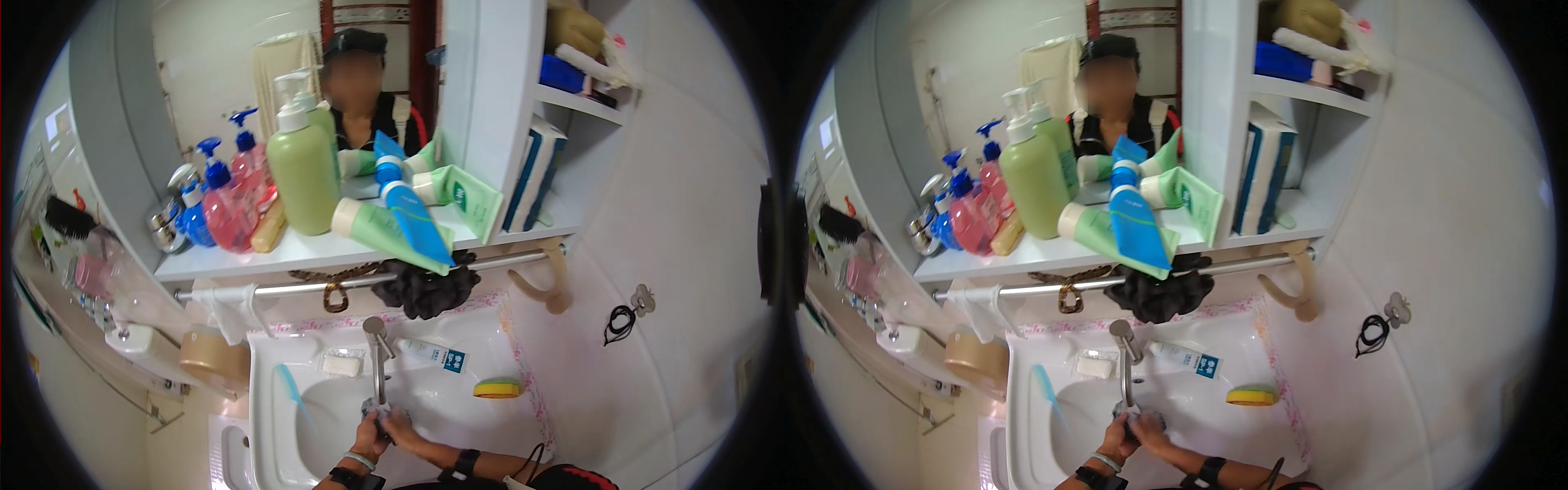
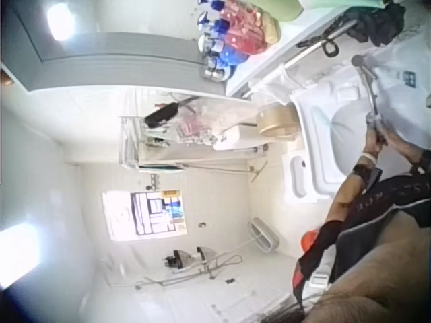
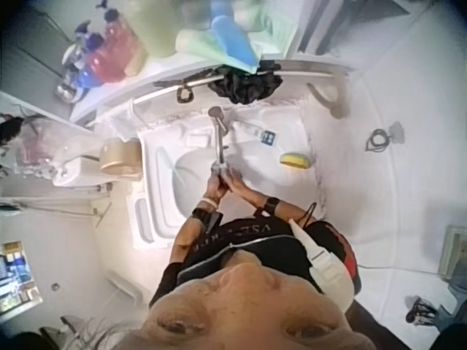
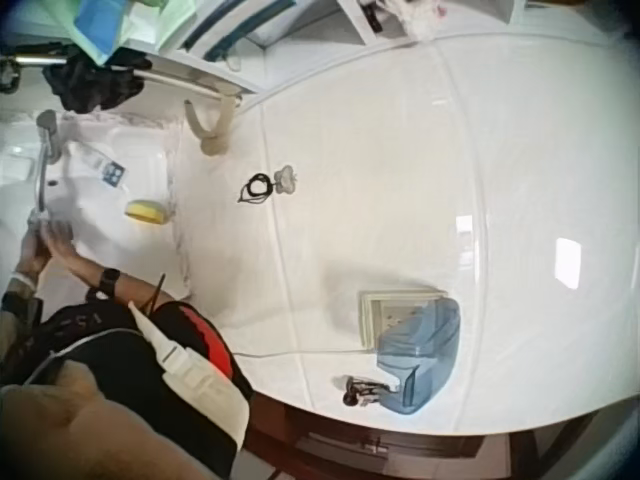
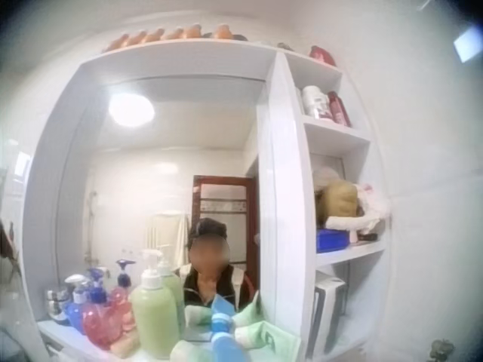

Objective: Cleaning a bathroom mirror, sink area, and organizing toiletries.

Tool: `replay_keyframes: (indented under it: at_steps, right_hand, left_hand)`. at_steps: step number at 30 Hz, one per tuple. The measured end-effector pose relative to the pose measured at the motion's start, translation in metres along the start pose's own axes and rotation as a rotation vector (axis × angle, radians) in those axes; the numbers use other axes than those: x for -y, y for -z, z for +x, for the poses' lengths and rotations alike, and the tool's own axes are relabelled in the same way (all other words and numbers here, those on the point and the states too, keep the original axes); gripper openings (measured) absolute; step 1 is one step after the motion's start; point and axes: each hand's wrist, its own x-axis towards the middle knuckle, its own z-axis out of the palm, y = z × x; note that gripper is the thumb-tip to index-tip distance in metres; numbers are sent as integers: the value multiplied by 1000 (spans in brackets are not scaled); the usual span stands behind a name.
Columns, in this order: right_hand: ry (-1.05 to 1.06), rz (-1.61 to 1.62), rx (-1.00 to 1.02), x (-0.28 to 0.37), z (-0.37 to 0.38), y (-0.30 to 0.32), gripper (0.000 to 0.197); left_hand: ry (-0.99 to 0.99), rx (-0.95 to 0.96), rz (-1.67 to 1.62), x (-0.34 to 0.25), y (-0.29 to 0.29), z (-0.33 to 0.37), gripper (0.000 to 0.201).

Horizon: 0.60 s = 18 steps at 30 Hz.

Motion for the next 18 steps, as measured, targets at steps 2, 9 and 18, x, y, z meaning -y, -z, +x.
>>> replay_keyframes:
  at_steps: [2,9,18]
  right_hand:
    - [-267,262,47,10,12,27,43]
    - [-624,426,273,86,9,84,54]
    - [-315,-70,312,40,12,59,65]
  left_hand:
    - [9,-98,101,0,-34,-32,31]
    - [-107,-206,202,-38,-45,-36,32]
    - [-209,-169,411,-44,-62,-39,39]
